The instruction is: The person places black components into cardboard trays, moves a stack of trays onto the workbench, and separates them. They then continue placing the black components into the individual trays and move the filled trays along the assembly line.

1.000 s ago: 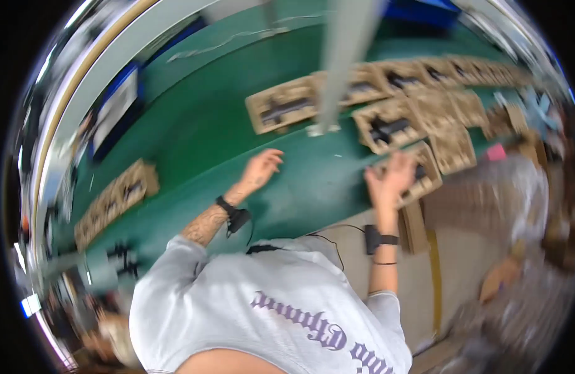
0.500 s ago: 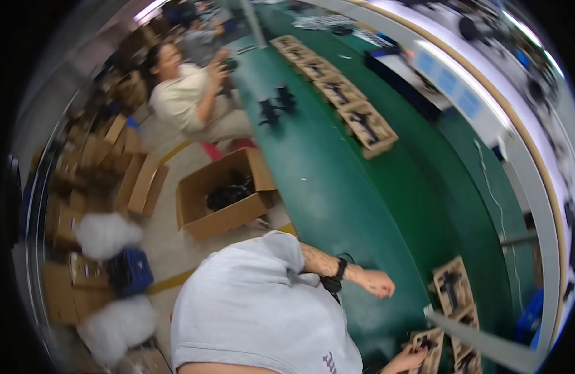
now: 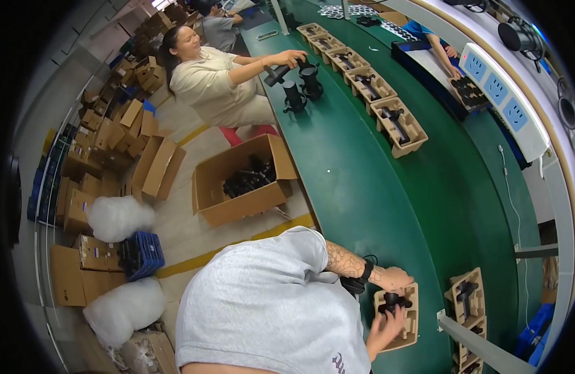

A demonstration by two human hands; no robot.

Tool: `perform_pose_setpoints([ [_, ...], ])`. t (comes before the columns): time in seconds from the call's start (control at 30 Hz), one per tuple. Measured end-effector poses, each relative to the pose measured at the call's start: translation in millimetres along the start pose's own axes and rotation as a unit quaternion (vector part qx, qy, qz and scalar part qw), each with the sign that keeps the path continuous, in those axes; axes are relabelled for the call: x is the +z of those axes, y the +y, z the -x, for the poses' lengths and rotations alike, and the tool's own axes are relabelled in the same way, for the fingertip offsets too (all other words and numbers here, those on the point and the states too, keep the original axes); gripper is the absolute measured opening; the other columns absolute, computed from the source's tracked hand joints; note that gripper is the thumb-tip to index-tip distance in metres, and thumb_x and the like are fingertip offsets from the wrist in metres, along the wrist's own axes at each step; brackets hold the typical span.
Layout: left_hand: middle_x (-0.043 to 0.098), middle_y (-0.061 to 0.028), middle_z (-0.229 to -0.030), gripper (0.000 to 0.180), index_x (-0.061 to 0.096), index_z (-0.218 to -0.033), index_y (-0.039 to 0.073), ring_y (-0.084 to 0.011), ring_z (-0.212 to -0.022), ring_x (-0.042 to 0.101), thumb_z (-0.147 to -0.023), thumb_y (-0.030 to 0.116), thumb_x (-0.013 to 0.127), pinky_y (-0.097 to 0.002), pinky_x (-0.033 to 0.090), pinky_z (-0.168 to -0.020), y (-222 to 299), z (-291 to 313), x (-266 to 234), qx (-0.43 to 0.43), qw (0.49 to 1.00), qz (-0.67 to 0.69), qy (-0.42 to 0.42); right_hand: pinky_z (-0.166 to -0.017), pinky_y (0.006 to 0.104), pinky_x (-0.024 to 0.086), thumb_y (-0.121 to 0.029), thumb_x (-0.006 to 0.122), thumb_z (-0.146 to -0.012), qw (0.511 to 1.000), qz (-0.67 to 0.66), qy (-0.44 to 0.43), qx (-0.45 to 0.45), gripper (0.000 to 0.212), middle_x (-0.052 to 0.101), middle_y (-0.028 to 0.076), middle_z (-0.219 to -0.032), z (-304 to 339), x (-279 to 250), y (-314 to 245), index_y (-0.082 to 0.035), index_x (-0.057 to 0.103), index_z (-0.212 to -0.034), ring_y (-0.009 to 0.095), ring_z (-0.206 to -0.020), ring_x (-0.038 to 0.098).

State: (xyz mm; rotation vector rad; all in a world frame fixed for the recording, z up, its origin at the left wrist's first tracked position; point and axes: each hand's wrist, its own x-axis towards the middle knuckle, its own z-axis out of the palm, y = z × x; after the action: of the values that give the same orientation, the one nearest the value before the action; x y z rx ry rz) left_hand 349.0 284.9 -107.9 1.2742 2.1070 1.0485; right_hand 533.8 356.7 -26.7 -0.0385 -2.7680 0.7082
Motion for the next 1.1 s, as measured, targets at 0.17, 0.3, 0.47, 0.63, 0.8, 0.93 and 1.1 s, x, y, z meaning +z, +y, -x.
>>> perform_pose_setpoints([
  [0.17,0.059,-0.0196,-0.065,0.025,0.055,-0.079,0.001,-0.0380,-0.064,0.060,-0.065,0.021,0.061,-0.0464,0.049,-0.055,-8,39,-72,-0.086,0.992,-0.056,0.072,-0.084,0.0462,0.041,-0.042,0.064,-0.080,0.793,0.463,0.212,0.336,0.045,0.060,0.016,-0.106,132,-74,42,-0.004,0.063,-0.103,0.038,-0.098,0.053],
  [0.3,0.059,-0.0197,-0.068,0.021,0.055,-0.081,0.004,-0.0386,-0.066,0.059,-0.069,0.021,0.059,-0.0480,0.047,-0.060,-51,74,-111,-0.157,0.974,-0.045,0.154,-0.085,0.0429,0.042,-0.042,0.063,-0.077,0.744,0.411,0.099,0.518,0.049,0.060,0.017,-0.107,228,-82,80,-0.002,0.061,-0.106,0.036,-0.098,0.055],
  [0.47,0.058,-0.0169,-0.067,0.019,0.059,-0.080,0.007,-0.0350,-0.063,0.058,-0.071,0.024,0.061,-0.0453,0.047,-0.058,-93,90,-129,-0.076,0.972,-0.094,0.200,-0.087,0.0376,0.042,-0.026,0.060,-0.081,0.815,0.207,0.225,0.492,0.041,0.059,0.020,-0.110,167,-99,24,0.002,0.057,-0.111,0.033,-0.099,0.057],
  [0.63,0.062,-0.0128,-0.081,0.024,0.061,-0.094,0.004,-0.0213,-0.071,0.058,-0.086,0.025,0.051,-0.0355,0.047,-0.062,-71,88,-162,-0.275,0.956,-0.060,0.076,-0.085,0.0348,0.044,-0.015,0.056,-0.082,0.738,0.072,0.335,0.581,0.033,0.061,0.018,-0.107,154,-67,40,-0.001,0.058,-0.111,0.030,-0.097,0.058],
  [0.8,0.062,-0.0171,-0.098,0.043,0.048,-0.122,-0.001,-0.0263,-0.084,0.060,-0.090,0.027,0.049,-0.0354,0.047,-0.074,-101,88,-179,-0.124,0.981,-0.074,0.127,-0.078,0.0326,0.045,-0.015,0.055,-0.083,0.623,0.092,0.459,0.627,0.022,0.062,0.015,-0.097,219,37,-42,-0.001,0.060,-0.099,0.025,-0.087,0.059],
  [0.93,0.058,-0.0214,-0.108,0.048,0.043,-0.127,-0.002,-0.0297,-0.092,0.060,-0.092,0.030,0.047,-0.0365,0.046,-0.077,-71,66,-196,-0.167,0.985,-0.035,-0.010,-0.076,0.0352,0.046,-0.018,0.052,-0.082,0.414,-0.004,0.405,0.815,0.025,0.064,0.018,-0.089,286,192,-171,0.001,0.062,-0.095,0.027,-0.085,0.061],
  [1.1,0.059,-0.0200,-0.099,0.040,0.047,-0.120,-0.007,-0.0302,-0.084,0.059,-0.092,0.022,0.048,-0.0359,0.047,-0.077,-24,41,-211,0.170,0.925,-0.315,0.127,-0.079,0.0388,0.046,-0.028,0.059,-0.076,0.175,-0.177,0.169,0.954,0.032,0.064,0.020,-0.089,291,340,-365,-0.003,0.066,-0.093,0.031,-0.086,0.062],
])
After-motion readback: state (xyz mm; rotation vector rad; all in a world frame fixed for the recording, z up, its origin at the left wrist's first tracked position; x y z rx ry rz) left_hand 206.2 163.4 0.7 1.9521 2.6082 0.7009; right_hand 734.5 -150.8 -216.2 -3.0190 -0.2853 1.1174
